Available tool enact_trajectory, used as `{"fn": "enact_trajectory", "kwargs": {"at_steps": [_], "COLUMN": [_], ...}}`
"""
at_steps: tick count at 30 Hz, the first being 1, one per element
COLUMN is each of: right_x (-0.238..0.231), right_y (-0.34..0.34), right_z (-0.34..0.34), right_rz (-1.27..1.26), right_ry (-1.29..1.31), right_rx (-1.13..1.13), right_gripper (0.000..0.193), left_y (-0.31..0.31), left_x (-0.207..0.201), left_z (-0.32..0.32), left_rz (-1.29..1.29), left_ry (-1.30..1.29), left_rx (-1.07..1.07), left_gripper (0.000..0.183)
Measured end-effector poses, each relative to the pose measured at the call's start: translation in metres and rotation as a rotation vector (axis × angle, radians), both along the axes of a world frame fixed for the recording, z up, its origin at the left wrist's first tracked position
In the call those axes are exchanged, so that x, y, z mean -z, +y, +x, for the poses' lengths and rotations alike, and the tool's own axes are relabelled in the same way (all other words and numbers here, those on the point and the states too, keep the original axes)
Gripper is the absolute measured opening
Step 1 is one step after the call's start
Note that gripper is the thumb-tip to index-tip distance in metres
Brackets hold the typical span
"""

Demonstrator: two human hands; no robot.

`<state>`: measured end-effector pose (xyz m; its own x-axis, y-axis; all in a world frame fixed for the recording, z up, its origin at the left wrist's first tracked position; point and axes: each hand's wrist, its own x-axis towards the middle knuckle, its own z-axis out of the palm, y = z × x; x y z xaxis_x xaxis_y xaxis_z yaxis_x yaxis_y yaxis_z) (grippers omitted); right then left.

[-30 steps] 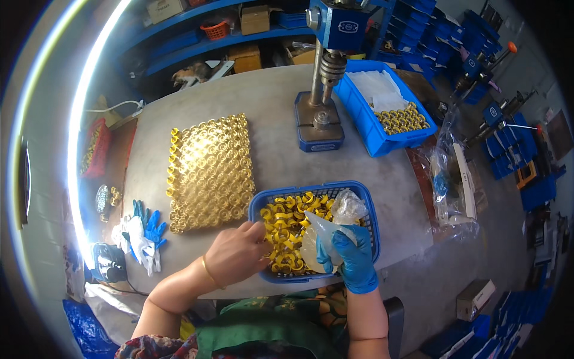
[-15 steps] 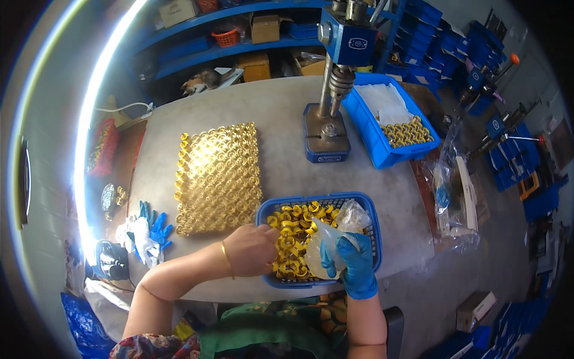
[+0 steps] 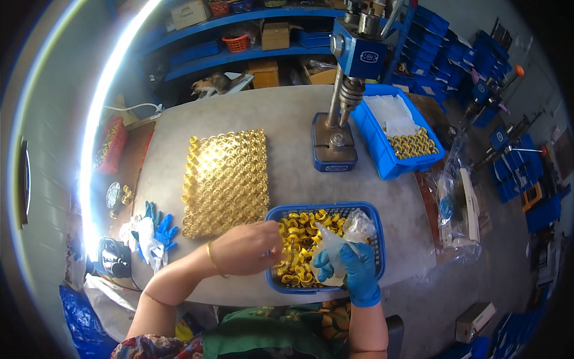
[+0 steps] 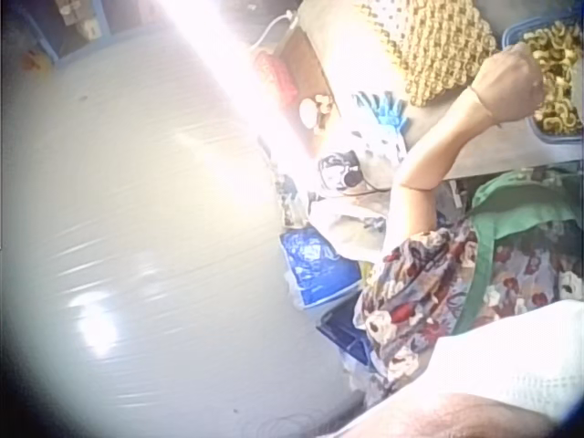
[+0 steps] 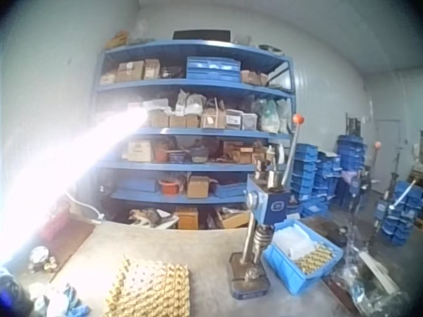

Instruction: The person applies lubricant from a plastic dispenser onto plastic components and inserts them into metal casings on the workbench.

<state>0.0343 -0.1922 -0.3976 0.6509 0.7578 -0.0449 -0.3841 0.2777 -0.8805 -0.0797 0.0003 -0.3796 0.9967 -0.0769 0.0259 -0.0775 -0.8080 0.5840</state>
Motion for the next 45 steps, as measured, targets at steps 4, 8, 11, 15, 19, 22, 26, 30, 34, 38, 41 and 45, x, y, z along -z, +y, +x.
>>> {"fn": "enact_trajectory", "kwargs": {"at_steps": [4,8,11,15,19,22,26,30,34,38,41,45], "right_x": [-0.015,-0.008,-0.008,-0.008,-0.004,-0.008,-0.006,-0.003,-0.008,-0.01,-0.01,-0.012], "right_y": [0.0,0.001,0.003,0.005,0.001,0.0,0.0,-0.001,0.001,0.003,0.002,0.003], "right_z": [-0.007,-0.005,-0.009,-0.008,-0.007,-0.007,-0.006,-0.005,-0.007,-0.007,-0.008,-0.009], "right_rz": [-0.184,-0.18,-0.202,-0.18,-0.164,-0.219,-0.211,-0.152,-0.153,-0.179,-0.175,-0.222], "right_ry": [-0.127,-0.224,-0.246,-0.202,-0.186,-0.181,-0.184,-0.221,-0.157,-0.163,-0.168,-0.149], "right_rx": [-0.104,-0.158,-0.139,-0.131,-0.13,-0.116,-0.103,-0.118,-0.118,-0.115,-0.103,-0.089], "right_gripper": [0.027,0.02,0.016,0.014,0.015,0.016,0.017,0.016,0.016,0.016,0.016,0.019], "left_y": [0.001,-0.005,-0.01,-0.017,-0.018,-0.016,-0.017,-0.017,-0.017,-0.017,-0.015,-0.016], "left_x": [0.004,0.013,0.023,0.034,0.041,0.042,0.037,0.042,0.044,0.041,0.046,0.046], "left_z": [-0.001,0.001,-0.001,0.002,0.004,0.003,0.006,0.008,0.008,0.007,0.007,0.009], "left_rz": [-0.195,-0.338,-0.597,-1.393,-1.695,-1.7,-1.644,-1.618,-1.585,-1.599,-1.633,-1.653], "left_ry": [-0.128,-0.337,-0.299,-0.206,-0.094,-0.067,-0.104,-0.123,-0.104,-0.05,-0.016,0.008], "left_rx": [-0.138,-0.354,-0.427,-0.424,-0.4,-0.374,-0.356,-0.335,-0.321,-0.335,-0.304,-0.299], "left_gripper": [0.008,0.006,0.009,0.007,0.008,0.009,0.009,0.01,0.01,0.007,0.005,0.006]}}
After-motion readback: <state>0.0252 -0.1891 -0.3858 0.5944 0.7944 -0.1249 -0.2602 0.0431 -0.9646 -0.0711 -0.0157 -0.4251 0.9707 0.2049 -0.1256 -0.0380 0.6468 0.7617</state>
